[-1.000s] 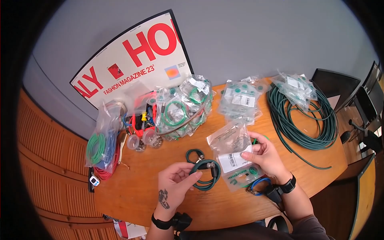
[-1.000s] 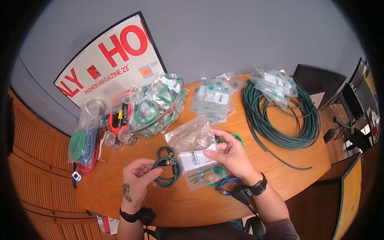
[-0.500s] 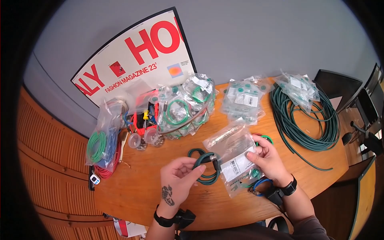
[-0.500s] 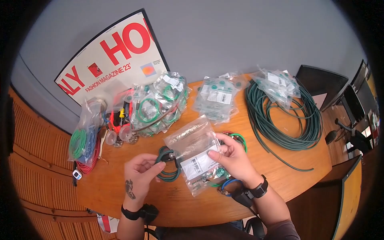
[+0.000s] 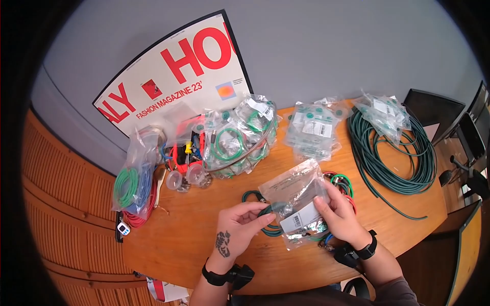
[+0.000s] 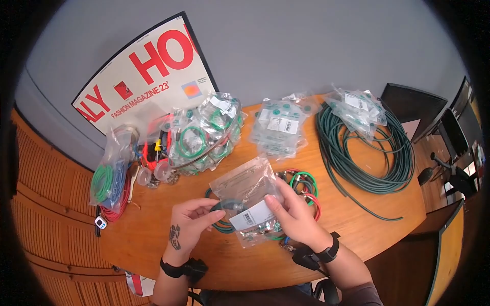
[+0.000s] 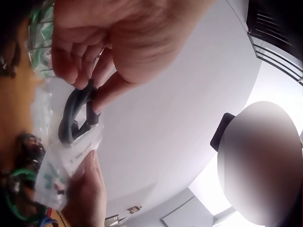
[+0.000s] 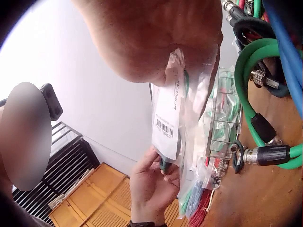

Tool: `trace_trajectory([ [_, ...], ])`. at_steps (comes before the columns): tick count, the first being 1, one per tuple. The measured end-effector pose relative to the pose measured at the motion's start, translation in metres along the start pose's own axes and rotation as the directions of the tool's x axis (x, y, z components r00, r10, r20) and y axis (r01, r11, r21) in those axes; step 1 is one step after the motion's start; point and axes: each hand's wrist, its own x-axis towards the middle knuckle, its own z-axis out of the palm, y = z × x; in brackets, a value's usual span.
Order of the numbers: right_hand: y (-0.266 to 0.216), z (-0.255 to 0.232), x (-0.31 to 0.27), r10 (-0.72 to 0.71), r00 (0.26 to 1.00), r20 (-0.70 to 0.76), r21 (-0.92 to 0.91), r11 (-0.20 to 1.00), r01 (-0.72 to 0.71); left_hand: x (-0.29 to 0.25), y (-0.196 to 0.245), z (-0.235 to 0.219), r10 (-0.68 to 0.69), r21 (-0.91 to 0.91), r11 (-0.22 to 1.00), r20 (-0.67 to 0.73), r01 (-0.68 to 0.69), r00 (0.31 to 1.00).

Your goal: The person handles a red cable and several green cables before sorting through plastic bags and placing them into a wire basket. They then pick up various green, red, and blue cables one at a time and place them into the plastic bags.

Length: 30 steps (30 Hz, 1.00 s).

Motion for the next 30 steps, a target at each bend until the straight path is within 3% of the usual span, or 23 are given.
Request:
trace_trajectory([
  [2, 0.006, 0.000, -0.002, 0.026, 0.999, 0.038, -0.047, 0.999, -0.024, 0.001, -0.001, 0.000, -0.021, 0.020, 1.000, -0.010, 0.022, 1.000],
  [4, -0.002, 0.004, -0.004, 0.064, 0.995, 0.074, -0.073, 0.996, -0.059, 0.004, -0.006, 0.004, 0.020, -0.138, 0.990, -0.026, -0.023, 0.999],
  [6, -0.004, 0.007, -0.005, 0.104, 0.989, 0.106, -0.100, 0.991, -0.094, 0.003, -0.009, 0.005, -0.008, -0.135, 0.991, 0.000, 0.008, 1.000],
  [9, 0.002, 0.011, -0.007, 0.165, 0.967, 0.197, 0.059, 0.982, -0.179, 0.002, -0.014, 0.010, -0.017, -0.128, 0.992, 0.015, 0.018, 1.000],
  [11, 0.001, 0.016, -0.007, 0.131, 0.962, 0.241, 0.128, 0.978, -0.165, 0.000, -0.016, 0.014, 0.008, -0.121, 0.993, -0.002, -0.008, 1.000],
  [13, 0.001, 0.019, -0.005, 0.088, 0.953, 0.289, 0.197, 0.969, -0.149, -0.003, -0.017, 0.018, -0.063, -0.184, 0.981, 0.024, 0.066, 0.998],
  [14, 0.003, 0.020, -0.007, 0.120, 0.949, 0.292, 0.299, 0.931, -0.210, -0.004, -0.019, 0.018, -0.059, -0.183, 0.981, 0.018, 0.061, 0.998],
  [16, 0.007, 0.021, -0.007, 0.181, 0.933, 0.313, 0.488, 0.812, -0.321, -0.006, -0.023, 0.015, -0.035, 0.000, 0.999, 0.074, 0.035, 0.997],
  [18, 0.008, 0.018, -0.007, 0.235, 0.898, 0.371, 0.522, 0.747, -0.412, -0.009, -0.015, 0.012, -0.020, 0.039, 0.999, 0.086, 0.017, 0.996],
  [20, 0.016, 0.019, -0.007, 0.287, 0.864, 0.413, 0.544, 0.684, -0.487, -0.009, -0.005, 0.007, 0.189, 0.382, 0.906, 0.023, -0.184, 0.982],
  [21, 0.018, 0.019, -0.009, 0.296, 0.848, 0.440, 0.588, 0.618, -0.521, -0.008, -0.006, 0.002, 0.195, 0.384, 0.904, 0.021, -0.188, 0.981],
  [23, 0.013, 0.022, -0.012, 0.275, 0.863, 0.423, 0.611, 0.618, -0.496, -0.003, -0.011, -0.008, 0.284, 0.247, 0.936, -0.117, -0.249, 0.952],
  [24, 0.012, 0.024, -0.012, 0.259, 0.878, 0.404, 0.632, 0.614, -0.472, -0.002, -0.014, -0.011, 0.292, 0.251, 0.934, -0.120, -0.256, 0.949],
  [25, 0.016, 0.024, -0.013, 0.282, 0.883, 0.375, 0.637, 0.613, -0.467, -0.003, -0.017, -0.014, 0.122, -0.124, 0.985, -0.002, -0.121, 0.993],
  [26, 0.016, 0.026, -0.012, 0.272, 0.882, 0.384, 0.633, 0.618, -0.466, -0.003, -0.022, -0.017, 0.007, -0.458, 0.886, 0.172, 0.074, 0.985],
  [27, 0.013, 0.028, -0.012, 0.282, 0.888, 0.364, 0.625, 0.633, -0.457, -0.003, -0.024, -0.017, -0.038, -0.469, 0.871, 0.235, 0.148, 0.971],
  [28, 0.011, 0.030, -0.013, 0.294, 0.893, 0.342, 0.617, 0.646, -0.449, -0.002, -0.024, -0.017, -0.032, -0.467, 0.873, 0.228, 0.138, 0.973],
  [30, 0.013, 0.033, -0.015, 0.290, 0.899, 0.328, 0.549, 0.716, -0.431, -0.003, -0.009, -0.011, -0.112, 0.007, 0.993, 0.336, 0.117, 0.935],
])
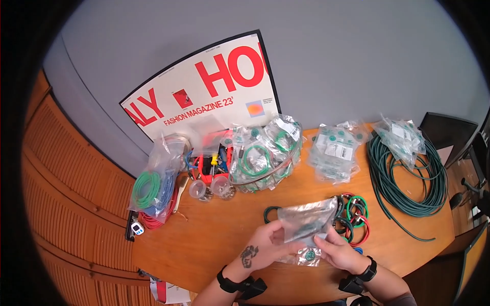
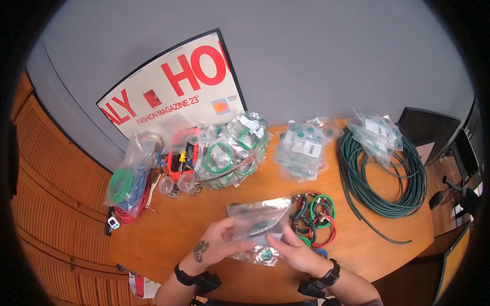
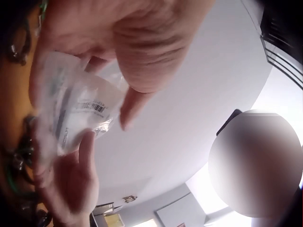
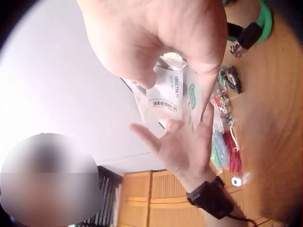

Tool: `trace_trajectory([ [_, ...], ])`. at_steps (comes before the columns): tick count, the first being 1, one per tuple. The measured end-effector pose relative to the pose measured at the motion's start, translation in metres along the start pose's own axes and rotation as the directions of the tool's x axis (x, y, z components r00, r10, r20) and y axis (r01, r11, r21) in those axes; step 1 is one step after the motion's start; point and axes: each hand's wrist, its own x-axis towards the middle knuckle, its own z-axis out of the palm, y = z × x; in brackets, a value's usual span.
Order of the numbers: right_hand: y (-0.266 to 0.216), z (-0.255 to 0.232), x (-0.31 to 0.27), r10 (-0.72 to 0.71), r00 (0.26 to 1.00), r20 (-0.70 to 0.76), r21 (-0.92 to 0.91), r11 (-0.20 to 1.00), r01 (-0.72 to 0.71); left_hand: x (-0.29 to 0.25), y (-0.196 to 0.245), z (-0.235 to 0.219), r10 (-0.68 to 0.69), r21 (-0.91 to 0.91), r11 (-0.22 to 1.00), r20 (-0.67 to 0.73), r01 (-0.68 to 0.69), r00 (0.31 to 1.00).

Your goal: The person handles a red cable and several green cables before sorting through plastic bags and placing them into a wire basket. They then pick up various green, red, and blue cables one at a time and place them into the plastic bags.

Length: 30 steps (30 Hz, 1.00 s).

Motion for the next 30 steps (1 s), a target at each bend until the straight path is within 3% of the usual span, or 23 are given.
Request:
trace_trajectory([
  [2, 0.003, -0.005, -0.001, -0.009, 1.000, 0.020, -0.385, 0.923, 0.015, 0.010, -0.003, -0.005, 0.007, -0.036, 0.999, -0.043, -0.008, 0.999],
  [4, 0.004, -0.008, 0.000, 0.060, 0.998, 0.016, -0.421, 0.906, -0.048, 0.019, 0.013, -0.019, 0.024, 0.050, 0.998, 0.006, -0.024, 1.000],
  [6, 0.005, -0.002, 0.001, -0.046, 0.993, 0.112, -0.349, 0.933, 0.082, 0.036, 0.036, -0.047, 0.153, 0.429, 0.898, -0.096, -0.098, 0.983],
  [7, 0.001, 0.000, 0.001, -0.029, 0.994, 0.106, -0.412, 0.908, 0.071, 0.048, 0.048, -0.063, 0.258, 0.629, 0.768, -0.135, -0.119, 0.957],
  [9, 0.001, -0.004, 0.001, -0.022, 0.991, 0.130, -0.450, 0.890, 0.078, 0.071, 0.090, -0.073, 0.555, 0.821, 0.555, -0.246, -0.133, 0.795],
  [11, 0.004, -0.007, 0.001, -0.016, 0.989, 0.149, -0.470, 0.879, 0.084, 0.104, 0.109, -0.091, 0.736, 0.948, 0.310, -0.194, -0.069, 0.649],
  [12, 0.003, -0.007, 0.001, -0.021, 0.989, 0.148, -0.469, 0.879, 0.089, 0.121, 0.111, -0.100, 0.737, 0.949, 0.306, -0.188, -0.073, 0.649],
  [14, 0.001, -0.007, 0.000, -0.003, 0.983, 0.186, -0.505, 0.857, 0.098, 0.156, 0.102, -0.121, 0.818, 0.989, -0.121, 0.146, -0.080, 0.556],
  [15, 0.000, -0.004, -0.001, -0.014, 0.986, 0.164, -0.505, 0.858, 0.096, 0.169, 0.086, -0.132, 0.817, 0.989, -0.123, 0.150, -0.086, 0.556],
  [17, 0.000, -0.007, 0.000, -0.009, 0.982, 0.188, -0.538, 0.836, 0.110, 0.190, 0.056, -0.152, 0.463, 0.963, -0.266, 0.164, -0.040, 0.871],
  [18, 0.000, -0.009, -0.001, 0.001, 0.977, 0.213, -0.568, 0.814, 0.123, 0.193, 0.048, -0.154, 0.460, 0.963, -0.266, 0.169, -0.046, 0.872],
  [20, -0.001, -0.005, -0.002, -0.003, 0.982, 0.191, -0.541, 0.834, 0.108, 0.196, 0.042, -0.152, 0.566, 0.973, -0.169, 0.224, -0.155, 0.794],
  [22, -0.001, -0.004, -0.005, 0.012, 0.976, 0.218, -0.557, 0.823, 0.114, 0.195, 0.042, -0.148, 0.526, 0.980, -0.120, 0.197, -0.158, 0.827],
  [24, -0.003, -0.001, -0.006, -0.033, 0.976, 0.215, -0.529, 0.836, 0.145, 0.189, 0.054, -0.127, 0.658, 0.988, -0.024, 0.129, -0.151, 0.742],
  [25, -0.006, -0.002, -0.008, -0.072, 0.971, 0.228, -0.507, 0.843, 0.181, 0.187, 0.066, -0.108, 0.714, 0.992, -0.061, 0.120, -0.109, 0.690],
  [26, -0.011, -0.005, -0.010, -0.082, 0.975, 0.207, -0.510, 0.841, 0.179, 0.189, 0.065, -0.091, 0.713, 0.990, -0.056, 0.132, -0.132, 0.689],
  [28, -0.018, -0.009, -0.011, -0.178, 0.961, 0.210, -0.458, 0.851, 0.258, 0.191, 0.051, -0.055, 0.742, 0.935, 0.139, 0.120, -0.326, 0.660],
  [29, -0.023, -0.011, -0.012, -0.230, 0.960, 0.161, -0.391, 0.878, 0.276, 0.198, 0.038, -0.037, 0.609, 0.875, 0.355, 0.051, -0.330, 0.791],
  [30, -0.032, -0.011, -0.013, -0.279, 0.956, 0.093, -0.389, 0.873, 0.293, 0.206, 0.027, -0.020, 0.473, 0.816, 0.509, 0.001, -0.274, 0.881],
])
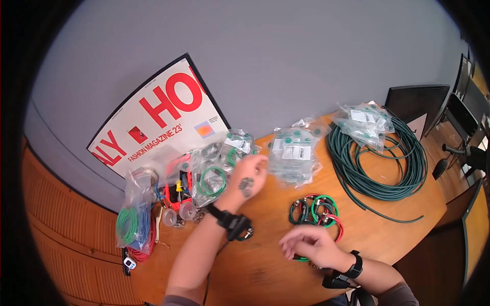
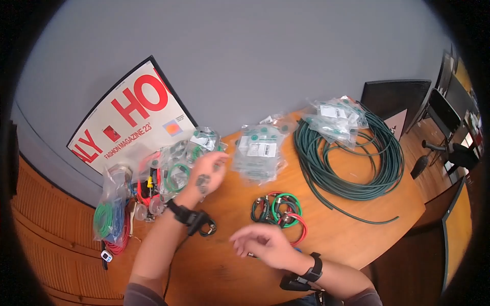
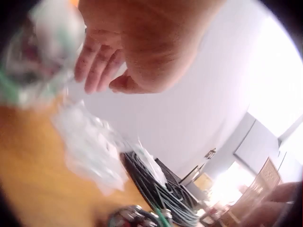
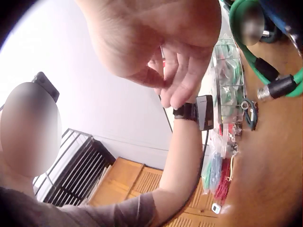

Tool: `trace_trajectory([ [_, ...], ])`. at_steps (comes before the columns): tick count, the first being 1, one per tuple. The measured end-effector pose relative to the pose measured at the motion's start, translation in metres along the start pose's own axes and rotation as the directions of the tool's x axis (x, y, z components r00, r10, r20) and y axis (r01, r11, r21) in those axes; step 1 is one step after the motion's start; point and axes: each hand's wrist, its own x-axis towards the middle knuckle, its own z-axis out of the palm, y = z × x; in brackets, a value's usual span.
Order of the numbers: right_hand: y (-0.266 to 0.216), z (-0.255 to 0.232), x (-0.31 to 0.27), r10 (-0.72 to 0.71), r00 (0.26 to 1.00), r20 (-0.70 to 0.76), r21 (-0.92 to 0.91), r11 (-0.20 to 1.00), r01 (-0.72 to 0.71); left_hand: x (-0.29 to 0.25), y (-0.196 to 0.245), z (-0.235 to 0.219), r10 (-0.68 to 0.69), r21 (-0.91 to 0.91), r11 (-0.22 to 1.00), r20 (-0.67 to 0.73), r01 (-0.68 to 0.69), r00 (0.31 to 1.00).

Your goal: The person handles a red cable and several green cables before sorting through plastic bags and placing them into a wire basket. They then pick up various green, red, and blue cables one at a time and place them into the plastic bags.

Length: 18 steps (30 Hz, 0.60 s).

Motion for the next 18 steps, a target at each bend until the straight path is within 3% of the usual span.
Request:
trace_trajectory([
  [1, -0.001, -0.005, 0.002, -0.032, 0.996, -0.081, 0.022, 0.999, 0.034, 0.003, 0.004, 0.019, -0.121, -0.108, 0.985, 0.117, 0.134, 0.986],
  [2, -0.001, -0.011, 0.004, -0.063, 0.985, -0.161, 0.040, 0.997, 0.070, 0.006, 0.001, 0.039, -0.118, -0.113, 0.985, 0.114, 0.131, 0.986],
  [4, -0.006, -0.018, 0.005, -0.081, 0.955, -0.285, 0.066, 0.992, 0.104, 0.015, -0.013, 0.077, -0.060, -0.028, 0.998, -0.085, 0.058, 0.995],
  [5, -0.008, -0.022, 0.006, -0.107, 0.949, -0.296, 0.064, 0.989, 0.131, 0.018, -0.019, 0.091, -0.052, -0.034, 0.998, -0.086, 0.049, 0.995],
  [7, -0.007, -0.032, 0.009, -0.136, 0.940, -0.312, 0.056, 0.985, 0.161, 0.023, -0.024, 0.110, 0.015, 0.305, 0.949, -0.316, 0.087, 0.949],
  [8, -0.004, -0.038, 0.010, -0.186, 0.924, -0.335, 0.030, 0.978, 0.207, 0.026, -0.024, 0.107, 0.017, 0.302, 0.950, -0.314, 0.083, 0.949],
  [9, -0.003, -0.042, 0.011, -0.235, 0.905, -0.355, 0.003, 0.968, 0.253, 0.031, -0.027, 0.098, -0.206, 0.084, 0.972, -0.151, 0.220, 0.967],
  [10, -0.007, -0.045, 0.011, -0.239, 0.903, -0.358, 0.003, 0.966, 0.257, 0.034, -0.031, 0.089, -0.380, -0.105, 0.917, 0.061, 0.384, 0.923],
  [12, -0.018, -0.050, 0.014, -0.216, 0.838, -0.501, 0.006, 0.967, 0.253, 0.027, -0.022, 0.069, -0.369, -0.190, 0.901, 0.134, 0.389, 0.920],
  [13, -0.019, -0.055, 0.017, -0.232, 0.796, -0.559, -0.026, 0.964, 0.263, 0.021, -0.016, 0.060, -0.307, -0.333, 0.883, 0.122, 0.331, 0.944],
  [14, -0.012, -0.066, 0.021, -0.312, 0.778, -0.545, -0.073, 0.942, 0.327, 0.014, -0.008, 0.050, -0.249, -0.469, 0.842, 0.102, 0.267, 0.963],
  [16, -0.017, -0.069, 0.025, -0.363, 0.737, -0.571, -0.199, 0.931, 0.305, -0.004, 0.013, 0.032, -0.159, -0.484, 0.855, 0.095, 0.185, 0.983],
  [18, -0.018, -0.070, 0.025, -0.332, 0.752, -0.569, -0.218, 0.943, 0.251, -0.027, 0.041, 0.014, -0.048, -0.575, 0.811, 0.117, 0.108, 0.992],
])
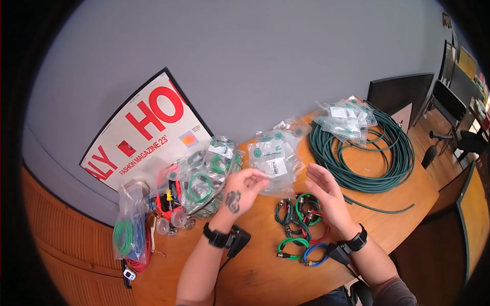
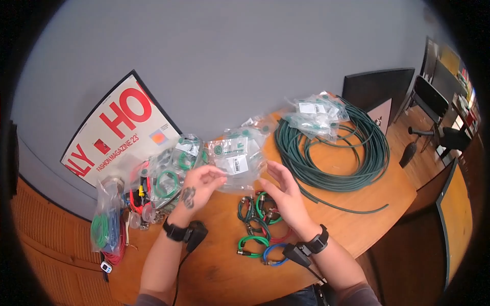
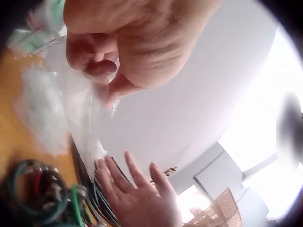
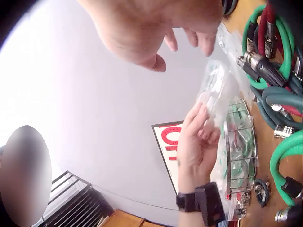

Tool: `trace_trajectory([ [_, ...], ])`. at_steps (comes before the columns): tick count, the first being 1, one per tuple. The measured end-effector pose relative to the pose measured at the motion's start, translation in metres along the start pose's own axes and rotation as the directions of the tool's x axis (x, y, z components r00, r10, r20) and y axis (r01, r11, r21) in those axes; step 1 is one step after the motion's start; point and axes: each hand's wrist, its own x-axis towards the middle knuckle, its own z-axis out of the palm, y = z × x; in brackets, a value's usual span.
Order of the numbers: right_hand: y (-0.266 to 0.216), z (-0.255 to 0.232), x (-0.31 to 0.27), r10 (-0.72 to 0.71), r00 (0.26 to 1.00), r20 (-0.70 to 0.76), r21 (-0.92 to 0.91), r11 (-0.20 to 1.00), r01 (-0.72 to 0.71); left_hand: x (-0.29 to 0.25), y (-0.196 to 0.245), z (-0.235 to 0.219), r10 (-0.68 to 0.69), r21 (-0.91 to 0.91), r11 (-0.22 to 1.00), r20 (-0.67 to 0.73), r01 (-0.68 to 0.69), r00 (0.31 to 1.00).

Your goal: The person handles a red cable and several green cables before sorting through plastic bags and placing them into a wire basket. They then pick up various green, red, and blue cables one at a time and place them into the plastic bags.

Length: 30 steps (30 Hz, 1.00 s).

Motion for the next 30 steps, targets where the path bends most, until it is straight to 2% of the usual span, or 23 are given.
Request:
trace_trajectory([
  [1, -0.001, 0.000, 0.000, 0.032, 0.999, 0.023, -0.052, 0.998, -0.031, -0.013, 0.017, 0.001, -0.006, -0.001, 1.000, 0.011, 0.006, 1.000],
  [2, -0.005, 0.002, -0.001, 0.036, 0.999, 0.014, -0.053, 0.998, -0.036, -0.026, 0.033, 0.002, -0.041, 0.086, 0.996, 0.059, 0.036, 0.997],
  [3, -0.011, 0.004, -0.003, 0.117, 0.989, 0.091, 0.023, 0.993, -0.119, -0.035, 0.045, 0.003, -0.081, 0.173, 0.983, 0.105, 0.062, 0.991],
  [4, -0.014, 0.006, -0.005, 0.191, 0.966, 0.172, 0.093, 0.973, -0.209, -0.040, 0.050, 0.006, -0.091, 0.169, 0.983, 0.113, 0.071, 0.989],
  [6, -0.012, 0.004, -0.005, 0.269, 0.953, 0.139, 0.052, 0.959, -0.278, -0.050, 0.055, 0.010, 0.063, 0.231, 0.967, 0.206, -0.111, 0.976],
  [7, -0.012, 0.004, -0.003, 0.217, 0.969, 0.117, -0.006, 0.976, -0.217, -0.053, 0.060, 0.013, 0.057, 0.226, 0.969, 0.204, -0.104, 0.977],
  [8, -0.012, 0.005, -0.002, 0.160, 0.982, 0.101, -0.065, 0.986, -0.154, -0.054, 0.066, 0.017, 0.002, 0.081, 0.997, 0.098, -0.010, 0.995],
  [9, -0.004, 0.001, 0.001, 0.091, 0.996, 0.014, -0.048, 0.995, -0.091, -0.055, 0.069, 0.019, -0.067, -0.072, 0.995, 0.000, 0.067, 0.998],
  [10, -0.005, -0.003, 0.005, 0.036, 0.999, -0.028, -0.049, 0.998, -0.038, -0.056, 0.061, 0.018, -0.069, -0.073, 0.995, -0.003, 0.068, 0.998],
  [12, -0.006, -0.016, 0.014, -0.001, 0.994, -0.112, -0.072, 0.997, -0.007, -0.055, 0.028, 0.017, -0.098, -0.061, 0.994, -0.098, 0.093, 0.990],
  [13, -0.008, -0.020, 0.017, -0.010, 0.988, -0.155, -0.030, 1.000, 0.005, -0.057, 0.011, 0.019, -0.100, 0.120, 0.987, -0.032, 0.103, 0.994],
  [14, -0.007, -0.027, 0.021, -0.003, 0.986, -0.169, -0.031, 1.000, -0.003, -0.061, 0.000, 0.023, -0.097, 0.118, 0.988, -0.034, 0.101, 0.995],
  [16, -0.004, -0.031, 0.023, 0.028, 0.987, -0.156, 0.040, 0.999, -0.022, -0.068, -0.016, 0.033, -0.152, 0.453, 0.890, 0.177, 0.057, 0.972],
  [17, -0.002, -0.030, 0.023, 0.027, 0.987, -0.155, 0.039, 0.999, -0.021, -0.071, -0.022, 0.038, -0.151, 0.453, 0.890, 0.176, 0.056, 0.973],
  [19, 0.001, -0.028, 0.021, 0.074, 0.991, -0.112, 0.028, 0.997, -0.071, -0.074, -0.030, 0.046, -0.128, 0.307, 0.948, 0.114, 0.087, 0.985],
  [24, -0.001, -0.020, 0.016, 0.145, 0.989, -0.015, 0.070, 0.987, -0.144, -0.074, -0.020, 0.038, -0.212, 0.306, 0.938, 0.142, 0.161, 0.967],
  [26, 0.002, -0.019, 0.016, 0.200, 0.978, 0.065, 0.122, 0.971, -0.207, -0.078, -0.011, 0.028, -0.247, 0.301, 0.934, 0.146, 0.195, 0.958],
  [28, 0.000, -0.011, 0.012, 0.225, 0.972, 0.066, 0.148, 0.961, -0.232, -0.081, 0.000, 0.014, -0.263, 0.263, 0.929, -0.030, 0.262, 0.964],
  [29, 0.001, -0.008, 0.010, 0.246, 0.967, 0.072, 0.132, 0.958, -0.253, -0.084, -0.003, 0.009, -0.130, 0.135, 0.980, -0.141, 0.149, 0.981],
  [30, 0.002, -0.007, 0.008, 0.266, 0.961, 0.079, 0.116, 0.955, -0.274, -0.088, -0.003, 0.000, -0.133, 0.135, 0.979, -0.144, 0.152, 0.981],
])
